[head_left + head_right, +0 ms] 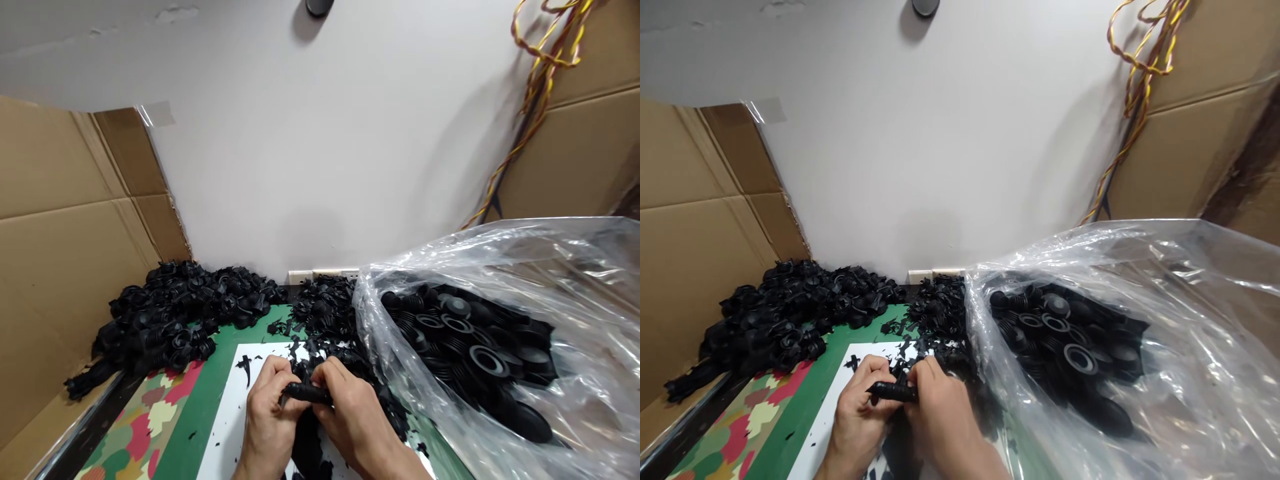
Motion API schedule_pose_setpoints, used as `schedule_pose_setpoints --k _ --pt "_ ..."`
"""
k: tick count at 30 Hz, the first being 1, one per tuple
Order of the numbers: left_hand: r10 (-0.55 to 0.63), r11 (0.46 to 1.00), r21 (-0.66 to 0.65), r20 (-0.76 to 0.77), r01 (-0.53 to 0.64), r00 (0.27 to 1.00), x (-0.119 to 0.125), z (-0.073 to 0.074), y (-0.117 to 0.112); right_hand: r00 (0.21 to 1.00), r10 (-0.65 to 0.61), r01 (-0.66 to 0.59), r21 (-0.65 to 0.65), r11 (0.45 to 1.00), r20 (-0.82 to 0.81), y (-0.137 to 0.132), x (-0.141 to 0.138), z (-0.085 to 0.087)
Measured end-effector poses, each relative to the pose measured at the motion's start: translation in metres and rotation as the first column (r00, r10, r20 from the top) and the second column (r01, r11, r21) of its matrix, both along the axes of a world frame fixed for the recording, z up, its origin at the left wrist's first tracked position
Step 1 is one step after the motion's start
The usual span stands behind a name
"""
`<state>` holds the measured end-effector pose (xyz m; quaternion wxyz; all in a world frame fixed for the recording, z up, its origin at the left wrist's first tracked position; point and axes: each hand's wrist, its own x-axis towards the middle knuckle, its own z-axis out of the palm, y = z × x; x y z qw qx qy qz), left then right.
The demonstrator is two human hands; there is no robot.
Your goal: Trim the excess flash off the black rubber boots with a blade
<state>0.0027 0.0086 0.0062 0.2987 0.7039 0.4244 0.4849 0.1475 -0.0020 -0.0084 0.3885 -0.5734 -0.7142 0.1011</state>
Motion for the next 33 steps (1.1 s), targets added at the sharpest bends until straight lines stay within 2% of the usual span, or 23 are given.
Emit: schedule_pose_setpoints --k 4,6,10,16,19,22,27,30,33 --pt "-0.031 0.999 -0.018 0.112 0.034 0.993 0.000 0.002 0.002 0.959 -0.204 0.204 -0.020 0.979 -0.196 0.009 0.018 0.008" --pt "-0.036 0.998 -0.050 0.152 0.044 0.988 0.000 0.002 0.004 0.938 -0.231 0.230 -0.036 0.973 -0.258 0.011 0.024 0.013" --pt "-0.051 0.988 -0.128 0.229 0.082 0.972 -0.001 -0.001 0.009 0.908 -0.166 0.133 -0.111 0.985 -0.385 0.009 0.021 0.017" --pt "-0.055 0.971 -0.201 0.353 0.133 0.934 -0.003 -0.002 0.012 0.865 -0.039 0.040 -0.009 0.999 -0.500 0.005 0.014 0.013" --pt "-0.047 0.952 -0.254 0.426 0.170 0.903 -0.004 0.002 0.010 0.850 -0.011 0.003 -0.016 1.000 -0.526 0.005 0.014 0.013" --pt "0.002 0.901 -0.375 0.509 0.220 0.861 -0.003 0.005 0.008 0.820 0.034 -0.065 -0.034 0.997 -0.572 0.005 0.013 0.015" --pt "0.121 0.800 -0.502 0.672 0.329 0.731 0.001 0.006 0.008 0.771 0.121 -0.220 -0.082 0.972 -0.626 0.004 0.008 0.012" --pt "0.141 0.737 -0.558 0.679 0.382 0.720 0.003 0.003 0.009 0.745 0.122 -0.262 -0.120 0.958 -0.656 0.005 0.004 0.007" --pt "0.133 0.702 -0.580 0.676 0.413 0.725 0.003 0.002 0.010 0.743 0.101 -0.255 -0.140 0.957 -0.662 0.004 0.003 0.006"
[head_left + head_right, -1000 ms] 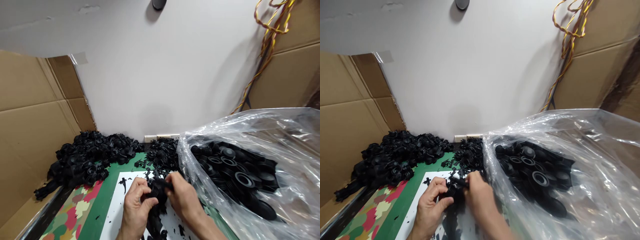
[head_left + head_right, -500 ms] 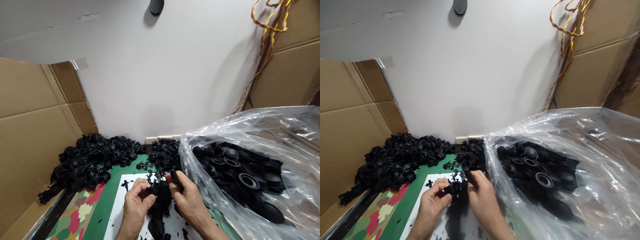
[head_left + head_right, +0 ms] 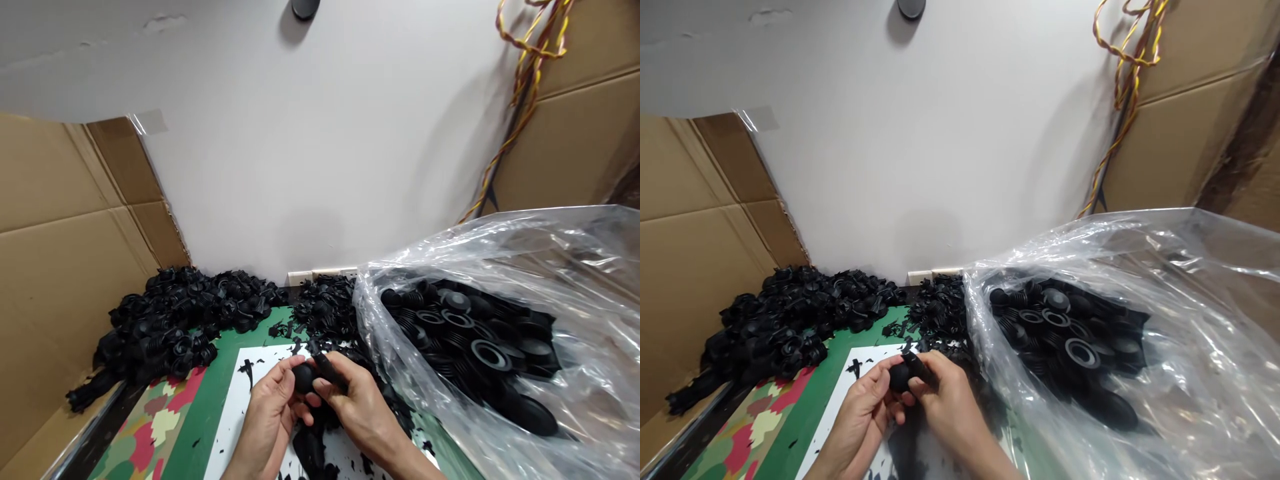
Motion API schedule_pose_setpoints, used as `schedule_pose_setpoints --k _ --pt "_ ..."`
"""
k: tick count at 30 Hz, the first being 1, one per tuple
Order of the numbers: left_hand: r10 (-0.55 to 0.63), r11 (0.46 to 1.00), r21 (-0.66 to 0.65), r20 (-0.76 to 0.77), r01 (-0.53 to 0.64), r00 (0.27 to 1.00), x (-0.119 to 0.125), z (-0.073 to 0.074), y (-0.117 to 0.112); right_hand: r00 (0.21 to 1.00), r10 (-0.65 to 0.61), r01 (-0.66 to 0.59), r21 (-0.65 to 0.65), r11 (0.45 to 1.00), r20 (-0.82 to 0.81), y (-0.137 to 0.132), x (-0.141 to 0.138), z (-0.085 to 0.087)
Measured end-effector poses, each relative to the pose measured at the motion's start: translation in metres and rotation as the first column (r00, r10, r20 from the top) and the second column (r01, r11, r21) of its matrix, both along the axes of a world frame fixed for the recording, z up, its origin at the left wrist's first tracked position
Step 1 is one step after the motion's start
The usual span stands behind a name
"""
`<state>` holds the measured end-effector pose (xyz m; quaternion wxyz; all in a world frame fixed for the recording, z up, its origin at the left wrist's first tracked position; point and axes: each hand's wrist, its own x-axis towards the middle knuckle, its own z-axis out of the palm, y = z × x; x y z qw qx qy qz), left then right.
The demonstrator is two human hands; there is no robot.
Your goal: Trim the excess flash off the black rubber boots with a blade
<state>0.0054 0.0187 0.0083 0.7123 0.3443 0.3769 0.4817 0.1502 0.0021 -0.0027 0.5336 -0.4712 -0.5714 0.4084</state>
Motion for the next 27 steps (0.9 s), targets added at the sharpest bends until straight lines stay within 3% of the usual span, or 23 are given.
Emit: schedule_pose_setpoints --k 10,15,18,21,24,27 --pt "0.048 0.998 -0.037 -0.024 -0.049 0.999 0.002 -0.002 0.000 0.995 0.045 -0.041 0.041 0.998 -0.094 -0.004 -0.008 0.009" --pt "0.029 0.993 0.118 -0.209 -0.005 0.977 0.000 -0.001 -0.001 0.993 -0.114 0.109 0.128 0.986 0.031 -0.001 -0.008 0.009" --pt "0.069 0.984 0.177 -0.291 -0.018 0.954 -0.001 -0.004 0.001 0.985 -0.143 0.121 0.200 0.972 0.101 0.000 -0.006 0.005" --pt "0.093 0.987 0.150 -0.289 -0.051 0.953 0.000 -0.007 0.003 0.959 -0.161 0.088 0.297 0.951 0.231 0.002 -0.005 -0.003" --pt "0.115 0.991 0.096 -0.251 -0.094 0.961 0.002 -0.006 0.002 0.855 -0.262 0.053 0.427 0.903 0.448 0.002 -0.006 -0.011" --pt "0.161 0.983 0.129 -0.274 -0.130 0.948 0.005 0.000 -0.002 0.636 -0.426 0.026 0.534 0.845 0.644 0.001 -0.010 -0.013"
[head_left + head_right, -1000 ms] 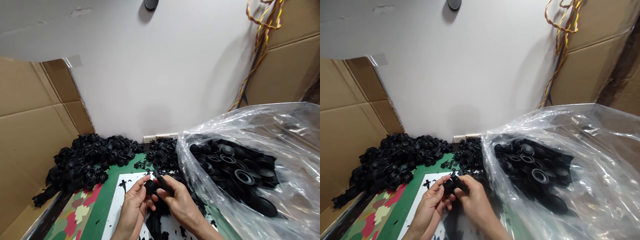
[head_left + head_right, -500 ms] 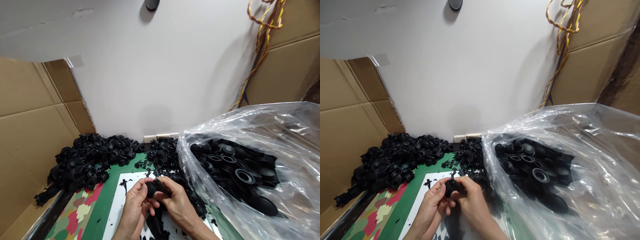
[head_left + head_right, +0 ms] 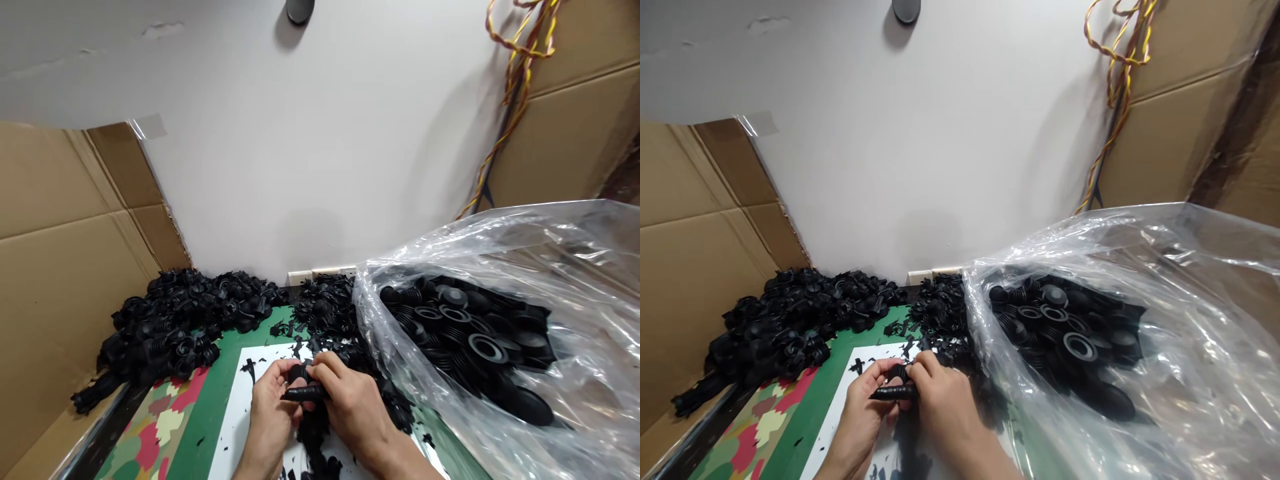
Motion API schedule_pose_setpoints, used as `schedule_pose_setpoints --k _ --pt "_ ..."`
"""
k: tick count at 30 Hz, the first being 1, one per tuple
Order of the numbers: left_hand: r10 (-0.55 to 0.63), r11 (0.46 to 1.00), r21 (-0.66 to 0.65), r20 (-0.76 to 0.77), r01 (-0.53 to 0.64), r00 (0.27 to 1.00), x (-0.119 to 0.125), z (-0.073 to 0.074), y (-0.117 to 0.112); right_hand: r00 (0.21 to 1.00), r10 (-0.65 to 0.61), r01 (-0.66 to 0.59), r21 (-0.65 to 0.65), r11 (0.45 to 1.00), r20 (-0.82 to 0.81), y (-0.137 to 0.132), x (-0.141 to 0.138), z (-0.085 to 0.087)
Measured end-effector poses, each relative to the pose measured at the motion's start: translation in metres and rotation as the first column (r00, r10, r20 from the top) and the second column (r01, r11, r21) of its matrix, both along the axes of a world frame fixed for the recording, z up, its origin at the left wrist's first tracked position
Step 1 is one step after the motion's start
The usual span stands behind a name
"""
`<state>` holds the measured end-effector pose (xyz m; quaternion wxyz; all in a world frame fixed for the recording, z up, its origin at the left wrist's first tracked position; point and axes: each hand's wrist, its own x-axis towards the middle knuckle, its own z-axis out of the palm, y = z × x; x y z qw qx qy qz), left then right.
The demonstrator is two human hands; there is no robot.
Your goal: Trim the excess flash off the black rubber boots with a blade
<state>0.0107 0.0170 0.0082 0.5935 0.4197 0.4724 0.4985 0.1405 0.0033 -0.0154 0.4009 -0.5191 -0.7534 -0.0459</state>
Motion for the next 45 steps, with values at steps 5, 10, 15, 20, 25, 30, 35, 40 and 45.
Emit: schedule_pose_setpoints --k 5,10,15,20,25,30,35,40,45 --pt "0.036 0.996 0.079 0.001 -0.036 0.999 0.003 0.010 -0.005 0.941 -0.153 0.141 0.060 0.988 0.301 -0.002 -0.008 0.011" --pt "-0.057 0.998 0.004 0.056 0.057 0.997 0.001 0.011 -0.004 0.925 -0.072 0.098 -0.050 0.994 0.374 -0.001 -0.006 0.019" --pt "-0.079 0.989 -0.113 0.129 0.094 0.988 -0.005 0.008 0.003 0.952 -0.020 0.046 -0.078 0.996 0.306 -0.001 0.002 0.020" --pt "-0.053 0.997 -0.054 0.085 0.058 0.995 -0.007 0.005 0.008 0.954 0.074 -0.060 -0.055 0.997 0.290 -0.001 0.002 0.017" --pt "0.133 0.987 0.084 0.057 -0.138 0.989 0.000 0.001 0.008 0.957 0.064 -0.073 0.024 0.997 0.283 -0.001 -0.014 0.010" --pt "0.353 0.929 0.078 0.102 -0.361 0.930 -0.017 -0.001 0.027 0.926 0.124 -0.148 0.041 0.988 0.357 -0.012 -0.027 -0.004" --pt "0.335 0.938 0.018 0.209 -0.346 0.919 -0.036 0.004 0.036 0.972 0.068 -0.088 0.081 0.993 0.223 -0.005 -0.011 -0.005" --pt "0.115 0.993 -0.042 0.324 -0.107 0.939 -0.028 0.002 0.025 0.974 -0.061 0.093 0.138 0.986 -0.217 0.013 0.018 0.009" --pt "-0.011 0.999 -0.044 0.389 0.031 0.921 -0.025 0.003 0.018 0.928 -0.038 0.103 0.158 0.982 -0.370 0.013 0.023 0.010"
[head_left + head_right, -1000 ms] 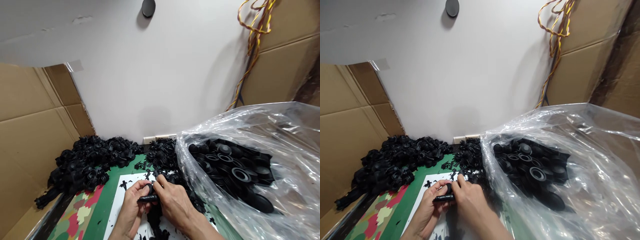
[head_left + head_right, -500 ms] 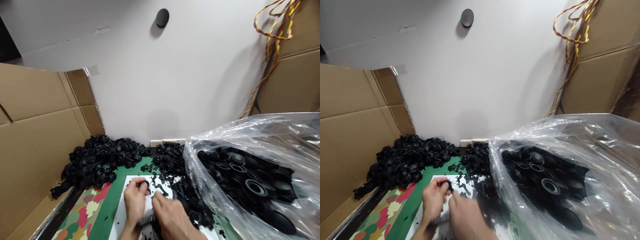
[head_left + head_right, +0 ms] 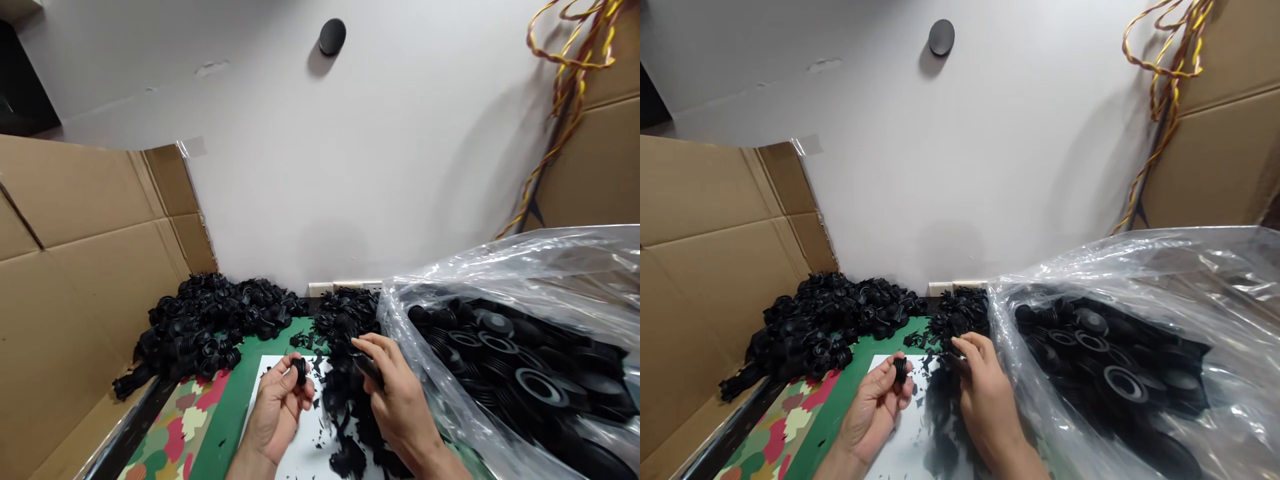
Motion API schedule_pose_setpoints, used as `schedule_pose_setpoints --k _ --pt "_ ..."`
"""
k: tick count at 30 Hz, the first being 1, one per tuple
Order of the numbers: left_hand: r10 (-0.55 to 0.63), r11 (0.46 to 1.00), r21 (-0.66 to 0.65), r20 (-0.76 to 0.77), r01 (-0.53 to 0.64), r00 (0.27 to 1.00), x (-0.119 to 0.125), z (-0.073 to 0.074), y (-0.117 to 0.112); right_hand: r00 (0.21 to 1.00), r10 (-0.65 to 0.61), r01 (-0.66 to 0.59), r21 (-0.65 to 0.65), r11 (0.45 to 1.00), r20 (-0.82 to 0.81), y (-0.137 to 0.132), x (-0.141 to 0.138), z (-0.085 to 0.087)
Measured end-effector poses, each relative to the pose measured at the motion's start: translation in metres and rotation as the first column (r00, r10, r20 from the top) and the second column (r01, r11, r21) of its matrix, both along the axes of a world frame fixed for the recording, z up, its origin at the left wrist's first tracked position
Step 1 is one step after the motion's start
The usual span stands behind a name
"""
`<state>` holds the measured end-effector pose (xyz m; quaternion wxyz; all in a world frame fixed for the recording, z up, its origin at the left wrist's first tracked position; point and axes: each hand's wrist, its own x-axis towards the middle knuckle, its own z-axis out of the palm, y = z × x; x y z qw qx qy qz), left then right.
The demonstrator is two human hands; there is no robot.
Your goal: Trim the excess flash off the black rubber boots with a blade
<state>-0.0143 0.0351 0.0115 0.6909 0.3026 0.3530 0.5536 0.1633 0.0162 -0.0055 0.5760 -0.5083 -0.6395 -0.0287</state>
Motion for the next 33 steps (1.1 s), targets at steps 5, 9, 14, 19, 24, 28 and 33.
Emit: schedule_pose_setpoints --k 5,9,14,19,24,28,33 --pt "-0.090 0.996 0.015 0.034 0.089 0.995 0.005 0.003 -0.007 0.956 0.176 -0.205 -0.106 0.973 -0.234 -0.012 -0.005 0.002" --pt "-0.031 1.000 -0.001 0.080 0.031 0.996 0.008 0.002 -0.010 0.912 0.209 -0.296 -0.214 0.931 -0.353 -0.017 -0.010 0.005" --pt "-0.065 0.995 -0.074 0.081 0.071 0.995 0.009 -0.006 -0.013 0.839 0.276 -0.452 -0.319 0.833 -0.469 -0.020 -0.020 0.009" --pt "-0.082 0.991 -0.103 0.041 0.086 0.996 0.011 -0.007 -0.015 0.741 0.306 -0.561 -0.301 0.771 -0.597 -0.024 -0.024 0.013" --pt "-0.165 0.983 -0.074 0.019 0.166 0.986 0.010 -0.004 -0.014 0.672 0.213 -0.518 -0.245 0.820 -0.709 -0.020 -0.011 0.013" --pt "-0.164 0.985 -0.061 0.014 0.164 0.986 0.009 -0.003 -0.013 0.732 0.149 -0.384 -0.221 0.897 -0.665 -0.015 -0.001 0.010" --pt "-0.128 0.989 -0.069 0.018 0.129 0.992 0.009 -0.002 -0.014 0.637 0.139 -0.422 -0.192 0.886 -0.759 -0.014 0.000 0.009"
